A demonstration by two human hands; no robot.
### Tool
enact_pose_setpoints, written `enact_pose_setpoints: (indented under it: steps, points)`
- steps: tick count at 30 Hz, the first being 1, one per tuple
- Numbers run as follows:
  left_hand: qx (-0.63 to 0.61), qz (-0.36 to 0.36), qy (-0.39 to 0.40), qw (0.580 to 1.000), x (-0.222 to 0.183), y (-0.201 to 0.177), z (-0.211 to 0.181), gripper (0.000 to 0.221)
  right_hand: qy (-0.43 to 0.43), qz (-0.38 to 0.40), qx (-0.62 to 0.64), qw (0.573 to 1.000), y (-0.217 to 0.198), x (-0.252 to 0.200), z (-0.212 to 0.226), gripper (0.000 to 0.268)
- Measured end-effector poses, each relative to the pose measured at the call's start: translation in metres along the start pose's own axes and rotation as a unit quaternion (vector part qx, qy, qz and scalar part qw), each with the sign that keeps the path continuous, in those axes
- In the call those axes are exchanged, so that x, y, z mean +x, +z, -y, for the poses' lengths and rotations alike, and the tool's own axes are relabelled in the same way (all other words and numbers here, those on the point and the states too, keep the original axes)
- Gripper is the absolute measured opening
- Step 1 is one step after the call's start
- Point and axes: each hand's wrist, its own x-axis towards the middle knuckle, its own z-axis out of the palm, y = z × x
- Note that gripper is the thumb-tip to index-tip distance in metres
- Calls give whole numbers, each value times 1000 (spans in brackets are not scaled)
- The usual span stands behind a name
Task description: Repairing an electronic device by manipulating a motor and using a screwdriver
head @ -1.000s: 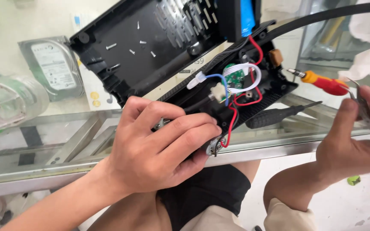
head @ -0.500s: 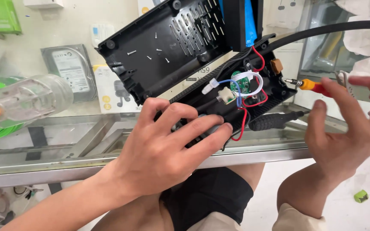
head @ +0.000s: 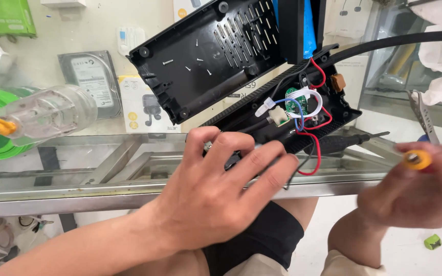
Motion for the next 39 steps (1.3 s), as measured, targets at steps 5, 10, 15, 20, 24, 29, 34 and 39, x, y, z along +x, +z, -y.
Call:
enact_pose_setpoints:
  steps: [5,10,15,20,24,29,34,39]
  points:
    - [-27,7,-26,999,1,9,-26,17,96,-22,46,994,8,-21,20,17]
    - [119,-30,-8,992,-5,31,-47,15,107,-52,-12,993,1,-20,20,22]
    - [139,5,38,990,-6,40,-41,22,109,-29,-14,994,-18,-32,12,26]
    - [104,41,37,993,5,41,-33,16,229,3,84,970,-44,-42,6,23]
    - [118,72,30,990,11,47,-35,16,227,112,169,952,-71,-49,-15,17]
    - [187,81,49,978,10,57,-37,11,352,75,163,919,-59,-41,18,14]
    - [272,31,91,957,-2,73,-37,20,228,210,244,919,-72,-54,-17,22]
    - [206,26,50,977,-9,88,-36,24,339,184,253,887,-71,-55,-4,27]
